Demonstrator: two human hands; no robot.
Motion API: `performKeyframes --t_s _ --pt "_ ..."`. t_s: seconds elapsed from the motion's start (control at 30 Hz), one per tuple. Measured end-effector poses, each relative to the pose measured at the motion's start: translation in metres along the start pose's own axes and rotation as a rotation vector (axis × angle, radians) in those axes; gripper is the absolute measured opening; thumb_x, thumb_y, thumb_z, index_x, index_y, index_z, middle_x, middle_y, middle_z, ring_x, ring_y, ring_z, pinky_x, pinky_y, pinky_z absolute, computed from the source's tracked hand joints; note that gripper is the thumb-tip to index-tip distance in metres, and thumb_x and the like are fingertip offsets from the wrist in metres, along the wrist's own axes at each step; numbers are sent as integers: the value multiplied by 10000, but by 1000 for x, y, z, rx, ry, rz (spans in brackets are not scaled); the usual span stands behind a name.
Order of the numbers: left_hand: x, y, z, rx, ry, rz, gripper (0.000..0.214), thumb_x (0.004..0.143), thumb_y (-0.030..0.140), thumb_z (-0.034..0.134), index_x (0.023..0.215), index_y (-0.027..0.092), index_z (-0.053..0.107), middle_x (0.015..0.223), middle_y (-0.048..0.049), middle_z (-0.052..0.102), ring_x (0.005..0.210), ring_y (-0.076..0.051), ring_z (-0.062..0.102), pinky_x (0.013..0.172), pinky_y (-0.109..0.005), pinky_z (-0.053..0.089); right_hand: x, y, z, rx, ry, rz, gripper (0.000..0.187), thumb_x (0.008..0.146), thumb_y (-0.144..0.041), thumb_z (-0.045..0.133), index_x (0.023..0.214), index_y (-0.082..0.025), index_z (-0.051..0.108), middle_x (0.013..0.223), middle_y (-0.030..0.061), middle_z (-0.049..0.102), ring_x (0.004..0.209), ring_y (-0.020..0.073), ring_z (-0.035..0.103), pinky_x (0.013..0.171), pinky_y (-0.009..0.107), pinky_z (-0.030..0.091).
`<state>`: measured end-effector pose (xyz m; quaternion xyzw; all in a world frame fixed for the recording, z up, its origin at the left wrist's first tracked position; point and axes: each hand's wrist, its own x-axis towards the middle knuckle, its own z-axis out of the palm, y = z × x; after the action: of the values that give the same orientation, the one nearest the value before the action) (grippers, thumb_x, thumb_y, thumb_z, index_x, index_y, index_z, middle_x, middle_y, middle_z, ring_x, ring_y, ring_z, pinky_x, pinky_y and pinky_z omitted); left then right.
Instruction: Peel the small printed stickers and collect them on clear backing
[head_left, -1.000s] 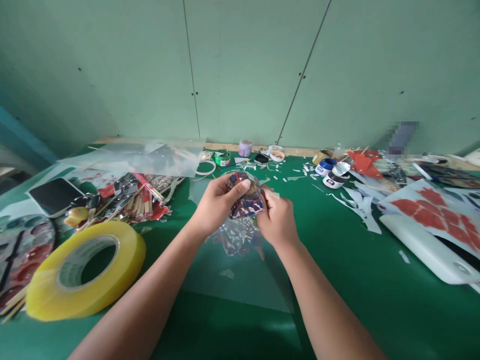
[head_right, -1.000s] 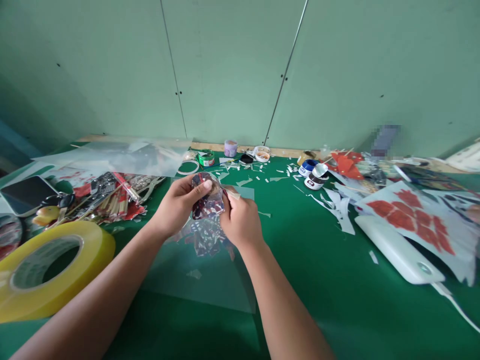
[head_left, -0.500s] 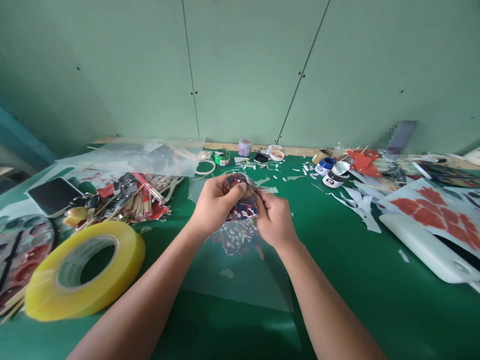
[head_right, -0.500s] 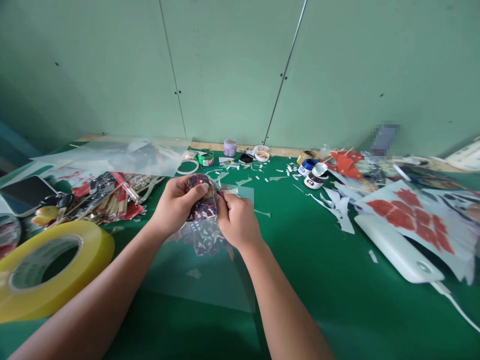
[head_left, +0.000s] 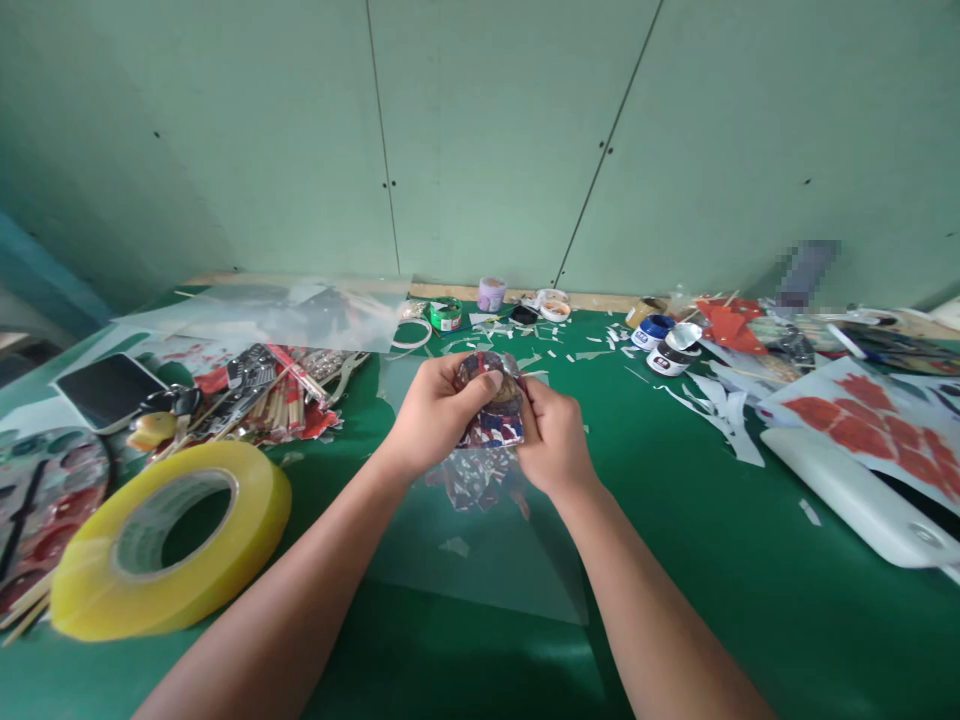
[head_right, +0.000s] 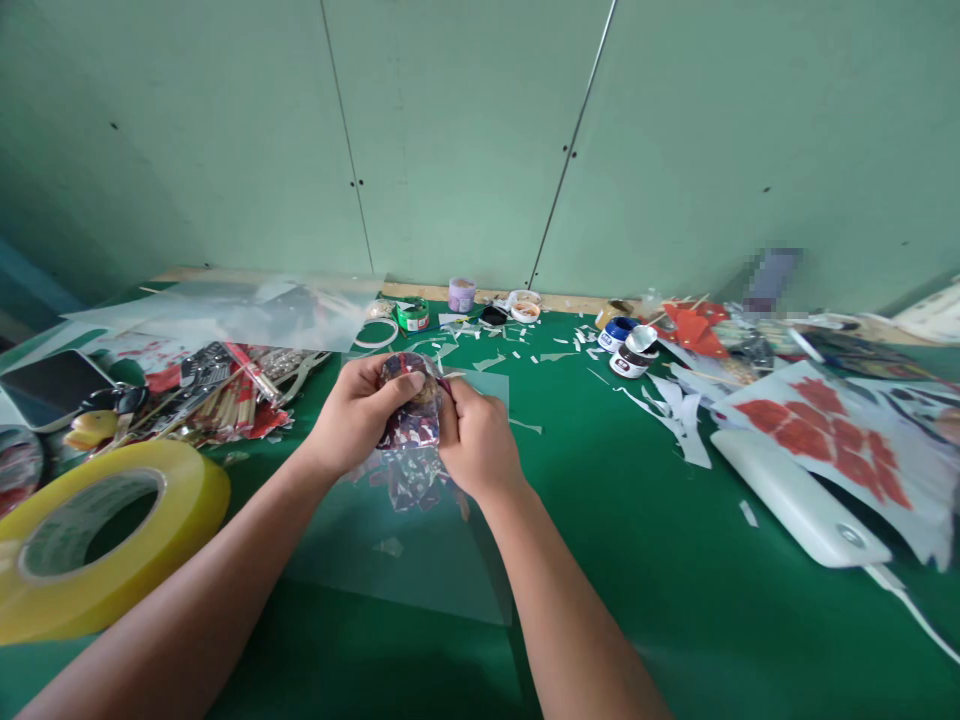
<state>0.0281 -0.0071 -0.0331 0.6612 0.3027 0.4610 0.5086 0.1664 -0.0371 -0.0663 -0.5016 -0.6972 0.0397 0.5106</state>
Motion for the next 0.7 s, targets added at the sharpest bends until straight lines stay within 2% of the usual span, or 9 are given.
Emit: performKeyframes --t_s 0.27,0.7 --pt "1 3 1 -47 50 -40 303 753 348 636 595 175 444 556 40 385 502 -68 322 450 -208 290 0 -1 0 57 -13 -33 267 903 -229 392 685 -198 541 592 19 581 520 145 515 499 240 349" --pt "1 3 -2 -4 -11 -20 296 773 320 618 588 177 438 545 40 381 490 -68 319 445 -214 274 0 -1 -1 -15 -16 -52 208 887 -219 414 685 -219 463 510 -7 495 425 136 448 454 244 258"
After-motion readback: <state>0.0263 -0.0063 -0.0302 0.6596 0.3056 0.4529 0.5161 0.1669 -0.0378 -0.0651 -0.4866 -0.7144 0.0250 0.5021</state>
